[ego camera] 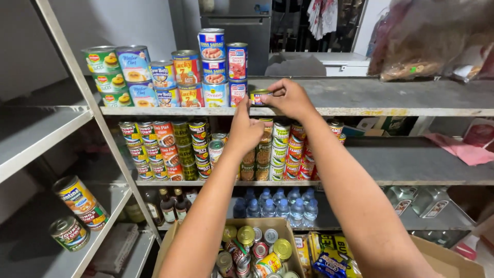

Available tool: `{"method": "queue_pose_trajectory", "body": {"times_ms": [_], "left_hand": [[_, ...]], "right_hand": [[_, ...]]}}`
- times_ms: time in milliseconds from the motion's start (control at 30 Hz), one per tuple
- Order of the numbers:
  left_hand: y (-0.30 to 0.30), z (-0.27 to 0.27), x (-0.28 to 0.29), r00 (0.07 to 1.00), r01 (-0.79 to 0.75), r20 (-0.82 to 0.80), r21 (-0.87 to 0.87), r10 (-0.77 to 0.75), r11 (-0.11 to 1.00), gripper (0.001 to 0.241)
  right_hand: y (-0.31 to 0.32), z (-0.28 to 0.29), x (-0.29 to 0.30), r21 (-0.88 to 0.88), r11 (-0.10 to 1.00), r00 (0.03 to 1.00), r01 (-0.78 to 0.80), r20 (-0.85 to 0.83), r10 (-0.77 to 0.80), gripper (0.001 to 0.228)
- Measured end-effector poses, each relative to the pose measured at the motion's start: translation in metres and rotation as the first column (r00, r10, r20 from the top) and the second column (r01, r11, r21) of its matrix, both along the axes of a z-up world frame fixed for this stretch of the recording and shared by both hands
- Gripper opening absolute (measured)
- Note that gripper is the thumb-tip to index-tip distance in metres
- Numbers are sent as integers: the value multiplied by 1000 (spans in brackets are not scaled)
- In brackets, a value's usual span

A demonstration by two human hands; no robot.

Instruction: Stocking and organizing canned goods onto grocery store shelves from a box.

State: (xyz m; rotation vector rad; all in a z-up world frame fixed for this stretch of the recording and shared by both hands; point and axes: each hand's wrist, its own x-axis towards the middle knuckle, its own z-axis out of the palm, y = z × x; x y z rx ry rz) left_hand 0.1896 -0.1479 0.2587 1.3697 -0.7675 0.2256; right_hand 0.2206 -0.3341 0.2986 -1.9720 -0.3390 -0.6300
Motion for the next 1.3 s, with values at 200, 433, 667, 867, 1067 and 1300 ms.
{"method": "queue_pose_trajectory", "body": {"times_ms": [200,433,667,867,1067,1300], "left_hand": [[7,-13,-6,959,-221,203,99,198,970,87],[4,-19,-8,955,-239,200,76,220,968,81],[7,-18,-15,951,-258,199,88,237,962,81],[13,-21,-23,953,-246,209,122,217,962,82],[66,-55,-64,933,-238,303,119,193,964,57],[181,-179,-159,968,-211,-48,379,247,901,42]], "right_hand": [[14,11,-28,-149,976,987,156,-17,-160,48],[-4,4,-14,-109,993,999,-37,-31,34,53],[-6,3,-12,-96,990,993,-99,-70,92,50],[0,6,-24,-128,989,997,-68,-41,63,51],[31,-14,-85,-387,879,885,277,460,-76,65],[128,-169,-194,-364,904,932,-227,189,310,46]]}}
